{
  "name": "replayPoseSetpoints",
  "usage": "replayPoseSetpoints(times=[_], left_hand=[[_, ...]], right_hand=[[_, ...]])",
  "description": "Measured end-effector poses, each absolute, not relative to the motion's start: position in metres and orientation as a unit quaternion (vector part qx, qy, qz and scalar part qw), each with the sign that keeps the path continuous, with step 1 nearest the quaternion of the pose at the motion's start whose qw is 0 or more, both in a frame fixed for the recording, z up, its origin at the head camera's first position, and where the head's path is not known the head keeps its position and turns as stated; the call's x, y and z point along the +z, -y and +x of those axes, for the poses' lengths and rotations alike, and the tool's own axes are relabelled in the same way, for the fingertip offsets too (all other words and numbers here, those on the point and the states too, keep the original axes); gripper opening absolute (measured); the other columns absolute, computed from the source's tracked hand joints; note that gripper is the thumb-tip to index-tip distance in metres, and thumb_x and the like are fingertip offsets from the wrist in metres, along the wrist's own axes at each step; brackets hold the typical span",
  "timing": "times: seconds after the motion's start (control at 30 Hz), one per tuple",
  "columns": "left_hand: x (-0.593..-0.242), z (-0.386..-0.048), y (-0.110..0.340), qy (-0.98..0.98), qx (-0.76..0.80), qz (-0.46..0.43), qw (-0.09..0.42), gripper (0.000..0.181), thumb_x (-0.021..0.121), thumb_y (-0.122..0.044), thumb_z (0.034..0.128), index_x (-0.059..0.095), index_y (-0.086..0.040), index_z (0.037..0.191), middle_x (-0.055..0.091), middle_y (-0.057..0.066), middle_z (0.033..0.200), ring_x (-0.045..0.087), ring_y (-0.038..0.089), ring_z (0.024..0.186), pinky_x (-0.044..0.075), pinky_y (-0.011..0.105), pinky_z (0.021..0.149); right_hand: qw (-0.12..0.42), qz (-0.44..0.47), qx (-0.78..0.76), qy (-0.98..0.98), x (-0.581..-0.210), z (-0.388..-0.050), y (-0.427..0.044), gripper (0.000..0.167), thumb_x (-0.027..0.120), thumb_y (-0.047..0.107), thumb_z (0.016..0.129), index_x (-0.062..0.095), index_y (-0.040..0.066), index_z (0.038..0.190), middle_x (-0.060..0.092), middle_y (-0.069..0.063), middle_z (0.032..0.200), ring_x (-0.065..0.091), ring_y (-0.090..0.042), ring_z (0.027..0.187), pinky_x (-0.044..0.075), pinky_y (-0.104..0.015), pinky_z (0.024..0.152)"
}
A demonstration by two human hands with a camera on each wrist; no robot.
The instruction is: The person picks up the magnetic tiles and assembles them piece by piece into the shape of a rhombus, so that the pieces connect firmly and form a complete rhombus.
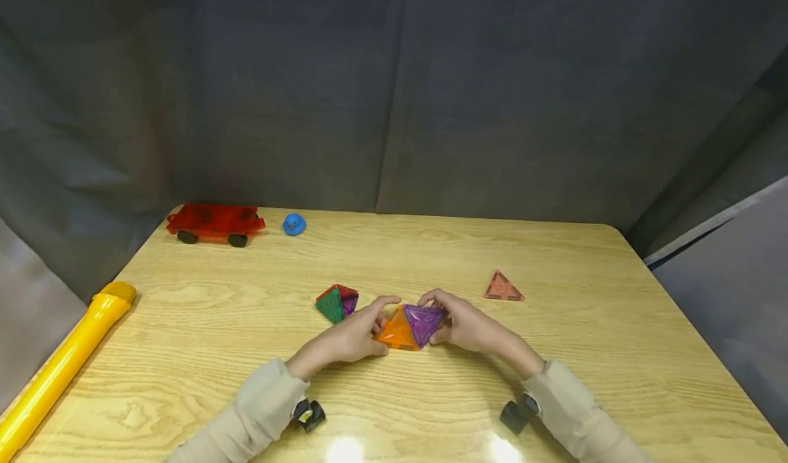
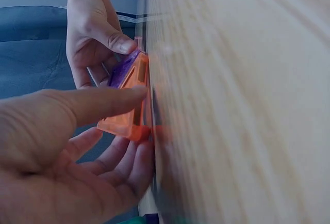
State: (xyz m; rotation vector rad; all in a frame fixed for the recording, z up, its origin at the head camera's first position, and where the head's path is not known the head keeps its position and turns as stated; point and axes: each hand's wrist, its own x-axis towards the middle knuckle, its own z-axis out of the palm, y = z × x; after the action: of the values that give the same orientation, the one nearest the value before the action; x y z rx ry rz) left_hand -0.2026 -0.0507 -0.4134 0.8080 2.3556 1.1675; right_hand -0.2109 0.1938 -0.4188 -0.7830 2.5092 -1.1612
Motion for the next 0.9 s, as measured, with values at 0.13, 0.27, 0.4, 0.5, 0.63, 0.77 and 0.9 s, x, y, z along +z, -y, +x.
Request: replayPoseSetpoints(times=[0.13, 0.27, 0.4, 0.5, 0.63, 0.77, 0.9], left_hand=[[-0.4141, -0.2034, 0.051, -0.841, 0.42, 0.284, 0.188, 0.065, 0.068, 0.002, 0.0838, 0.037, -0.007, 0.14, 0.053, 0.013, 0.107, 0.055, 0.023, 0.096, 0.047, 0.041, 0.083], [-0.4142, -0.2038, 0.0512, -0.841, 0.419, 0.291, 0.181, 0.058, 0.068, -0.001, 0.0855, 0.041, -0.007, 0.137, 0.053, 0.013, 0.111, 0.056, 0.024, 0.099, 0.048, 0.042, 0.086], [-0.4137, -0.2054, 0.0511, -0.839, 0.419, 0.302, 0.172, 0.054, 0.068, -0.001, 0.0856, 0.045, -0.006, 0.134, 0.055, 0.011, 0.11, 0.057, 0.022, 0.098, 0.049, 0.04, 0.085], [-0.4138, -0.2067, 0.0508, -0.838, 0.419, 0.304, 0.17, 0.051, 0.068, -0.002, 0.086, 0.048, -0.006, 0.133, 0.057, 0.011, 0.111, 0.058, 0.023, 0.099, 0.049, 0.039, 0.085], [-0.4141, -0.2077, 0.0511, -0.839, 0.416, 0.307, 0.173, 0.049, 0.067, -0.003, 0.0869, 0.049, -0.004, 0.133, 0.058, 0.013, 0.114, 0.059, 0.025, 0.101, 0.05, 0.039, 0.085], [-0.4143, -0.2091, 0.051, -0.839, 0.409, 0.313, 0.175, 0.05, 0.066, -0.002, 0.0875, 0.048, 0.002, 0.133, 0.06, 0.014, 0.111, 0.06, 0.022, 0.095, 0.05, 0.032, 0.077], [-0.4143, -0.2099, 0.0506, -0.845, 0.396, 0.313, 0.176, 0.049, 0.064, -0.002, 0.0885, 0.048, 0.005, 0.134, 0.061, 0.012, 0.109, 0.055, 0.015, 0.088, 0.047, 0.028, 0.073]], right_hand=[[0.127, -0.272, -0.37, -0.879, -0.4193, -0.2117, -0.1943, 0.046, 0.073, -0.005, 0.078, 0.054, 0.005, 0.119, 0.06, -0.009, 0.099, 0.056, -0.017, 0.084, 0.049, -0.027, 0.071], [0.118, -0.277, -0.34, -0.891, -0.4196, -0.2119, -0.1949, 0.045, 0.074, -0.003, 0.076, 0.057, 0.005, 0.117, 0.061, -0.006, 0.098, 0.057, -0.016, 0.088, 0.05, -0.03, 0.076], [0.106, -0.277, -0.32, -0.9, -0.419, -0.2109, -0.1952, 0.044, 0.077, -0.001, 0.074, 0.059, 0.003, 0.114, 0.06, -0.004, 0.095, 0.056, -0.015, 0.086, 0.049, -0.029, 0.076], [0.101, -0.27, -0.315, -0.904, -0.4186, -0.2103, -0.1953, 0.043, 0.079, 0.001, 0.073, 0.06, 0.001, 0.111, 0.057, -0.003, 0.093, 0.053, -0.014, 0.085, 0.048, -0.028, 0.076], [0.105, -0.265, -0.314, -0.906, -0.4191, -0.2103, -0.1948, 0.044, 0.079, 0.001, 0.072, 0.059, 0.002, 0.112, 0.056, -0.002, 0.091, 0.052, -0.013, 0.083, 0.047, -0.026, 0.075], [0.108, -0.264, -0.317, -0.905, -0.4194, -0.2103, -0.1945, 0.046, 0.079, 0.0, 0.072, 0.058, 0.003, 0.113, 0.056, -0.001, 0.09, 0.052, -0.013, 0.082, 0.047, -0.025, 0.073], [0.111, -0.263, -0.319, -0.903, -0.4187, -0.2102, -0.1949, 0.046, 0.079, 0.002, 0.073, 0.059, 0.003, 0.114, 0.056, -0.002, 0.09, 0.051, -0.014, 0.082, 0.046, -0.025, 0.072]])
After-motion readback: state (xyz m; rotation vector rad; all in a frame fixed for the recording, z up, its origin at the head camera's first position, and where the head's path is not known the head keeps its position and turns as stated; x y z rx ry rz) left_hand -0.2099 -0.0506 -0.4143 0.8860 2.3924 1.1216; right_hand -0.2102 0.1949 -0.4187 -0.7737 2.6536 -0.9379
